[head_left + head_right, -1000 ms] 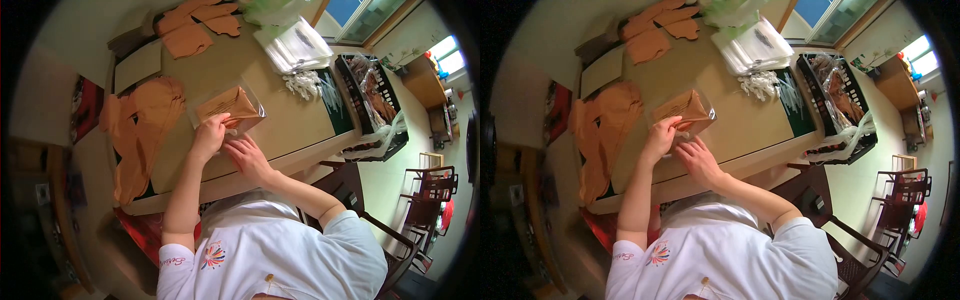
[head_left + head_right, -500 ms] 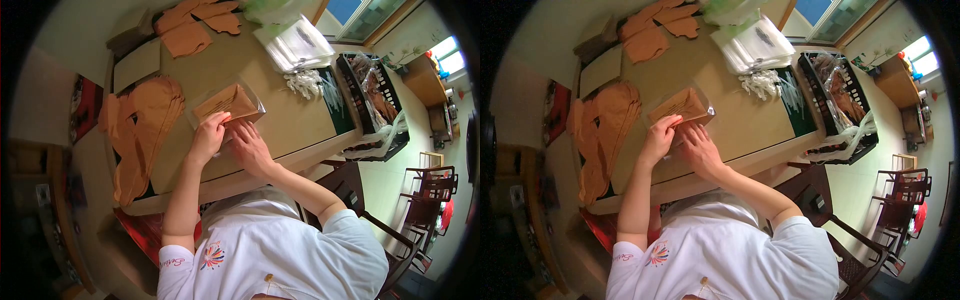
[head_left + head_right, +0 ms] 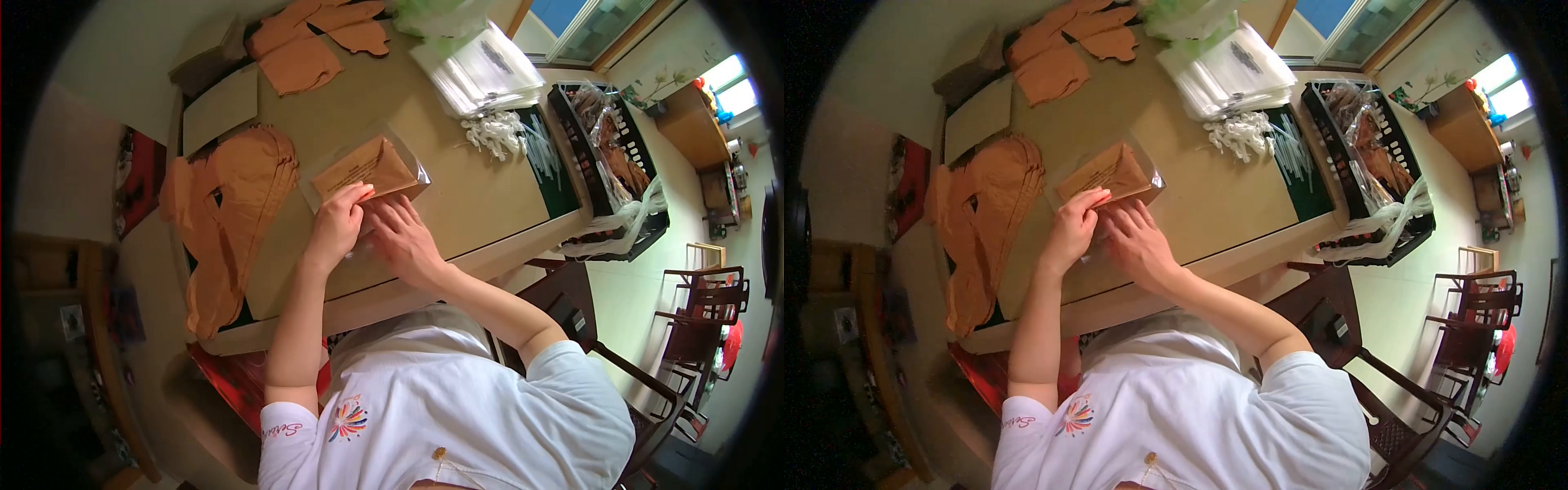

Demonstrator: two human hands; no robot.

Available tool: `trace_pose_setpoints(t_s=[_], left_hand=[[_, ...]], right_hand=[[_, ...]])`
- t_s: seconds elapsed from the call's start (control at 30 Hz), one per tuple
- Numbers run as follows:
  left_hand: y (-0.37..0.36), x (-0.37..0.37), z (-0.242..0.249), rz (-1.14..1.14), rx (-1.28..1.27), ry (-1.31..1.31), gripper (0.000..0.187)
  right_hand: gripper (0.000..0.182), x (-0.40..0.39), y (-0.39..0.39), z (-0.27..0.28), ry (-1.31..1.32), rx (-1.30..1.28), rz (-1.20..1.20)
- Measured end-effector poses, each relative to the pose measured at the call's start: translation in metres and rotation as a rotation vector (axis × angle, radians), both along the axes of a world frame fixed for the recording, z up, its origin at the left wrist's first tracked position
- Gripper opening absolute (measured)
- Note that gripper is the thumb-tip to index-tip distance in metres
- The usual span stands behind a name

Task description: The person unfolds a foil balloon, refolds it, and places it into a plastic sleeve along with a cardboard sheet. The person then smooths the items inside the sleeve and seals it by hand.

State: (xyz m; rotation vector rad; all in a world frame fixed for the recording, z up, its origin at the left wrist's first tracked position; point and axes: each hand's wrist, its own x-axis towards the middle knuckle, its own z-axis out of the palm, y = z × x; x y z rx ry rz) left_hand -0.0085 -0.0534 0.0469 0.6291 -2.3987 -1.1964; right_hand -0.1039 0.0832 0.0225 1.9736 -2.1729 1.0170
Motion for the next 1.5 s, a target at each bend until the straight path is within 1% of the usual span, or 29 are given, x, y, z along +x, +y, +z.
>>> trace_pose_setpoints(t_s=[0.07, 0.1, 0.2, 0.3, 0.37, 0.43, 0.53, 0.57, 0.63, 0.67, 0.7, 0.77, 0.8, 0.83, 0.87, 0.9, 1.0, 1.03, 1.13, 1.17, 1.27, 1.3, 1.4, 1.43, 1.5], left_hand=[[-0.001, 0.000, -0.003, 0.006, -0.004, 0.015, 0.035], [-0.001, 0.000, -0.003, 0.012, -0.021, 0.019, 0.033], [-0.001, 0.000, -0.004, -0.007, -0.031, 0.024, 0.031], [0.003, 0.001, 0.007, -0.018, -0.019, -0.024, 0.032], [0.007, 0.002, 0.009, -0.018, -0.035, -0.050, 0.034], [0.010, 0.003, 0.001, -0.015, -0.078, -0.051, 0.038], [0.019, 0.007, -0.014, -0.019, -0.341, -0.092, 0.043], [0.022, 0.010, -0.025, -0.038, -0.405, -0.143, 0.048], [0.028, 0.015, -0.036, -0.038, -0.561, -0.167, 0.048], [0.031, 0.016, -0.041, -0.042, -0.637, -0.176, 0.049], [0.030, 0.018, -0.046, -0.044, -0.634, -0.180, 0.050], [0.031, 0.019, -0.047, -0.054, -0.628, -0.195, 0.050], [0.030, 0.018, -0.046, -0.055, -0.630, -0.204, 0.049], [0.030, 0.018, -0.044, -0.055, -0.634, -0.208, 0.049], [0.030, 0.017, -0.044, -0.056, -0.642, -0.211, 0.048], [0.031, 0.017, -0.045, -0.055, -0.650, -0.219, 0.048], [0.030, 0.018, -0.043, -0.063, -0.628, -0.216, 0.051], [0.030, 0.018, -0.042, -0.063, -0.614, -0.209, 0.052], [0.035, 0.019, -0.034, 0.009, -0.505, -0.071, 0.060], [0.037, 0.023, -0.029, 0.050, -0.564, -0.053, 0.065], [0.038, 0.044, -0.025, 0.172, -0.513, 0.030, 0.062], [0.038, 0.050, -0.022, 0.219, -0.520, 0.030, 0.052], [0.033, 0.066, -0.033, 0.240, -0.464, 0.005, 0.043], [0.034, 0.065, -0.029, 0.259, -0.496, 0.008, 0.036], [0.033, 0.065, -0.028, 0.262, -0.509, -0.004, 0.035]], right_hand=[[0.044, -0.001, 0.016, -0.001, 0.055, 0.032, -0.021], [0.036, -0.001, 0.018, -0.001, 0.030, 0.081, -0.022], [0.039, -0.005, 0.005, -0.011, 0.128, 0.095, 0.002], [0.042, 0.000, -0.018, -0.021, 0.086, 0.003, -0.012], [0.044, 0.005, -0.022, -0.027, 0.106, 0.058, -0.038], [0.048, 0.005, -0.018, -0.019, 0.125, 0.119, -0.043], [0.049, 0.001, 0.020, -0.004, 0.026, 0.139, -0.030], [0.046, -0.003, 0.035, 0.006, -0.042, 0.073, -0.046], [0.038, -0.025, 0.067, 0.016, -0.145, 0.023, -0.062], [0.031, -0.038, 0.081, 0.015, -0.215, 0.017, -0.156], [0.022, -0.056, 0.092, 0.013, -0.220, -0.045, -0.258], [0.013, -0.102, 0.111, 0.005, -0.274, -0.175, -0.545], [0.009, -0.134, 0.123, 0.003, -0.082, -0.099, -0.677], [0.006, -0.158, 0.135, 0.000, -0.040, -0.101, -0.754], [0.007, -0.177, 0.143, -0.003, -0.094, -0.076, -0.864], [0.011, -0.192, 0.149, -0.009, -0.043, -0.070, -0.886], [0.016, -0.210, 0.149, -0.013, -0.148, 0.021, -0.941], [0.020, -0.212, 0.148, -0.016, -0.142, 0.013, -0.923], [0.020, -0.219, 0.144, -0.021, -0.223, 0.107, -0.944], [0.020, -0.221, 0.144, -0.021, -0.218, 0.119, -0.945], [0.017, -0.210, 0.142, -0.012, -0.234, 0.109, -0.959], [0.018, -0.205, 0.143, -0.010, -0.204, 0.056, -0.917], [0.014, -0.155, 0.124, 0.018, -0.361, 0.007, -0.719], [0.010, -0.132, 0.117, 0.009, -0.875, -0.083, -0.544], [0.007, -0.072, 0.095, 0.020, -0.738, 0.113, -0.239]])
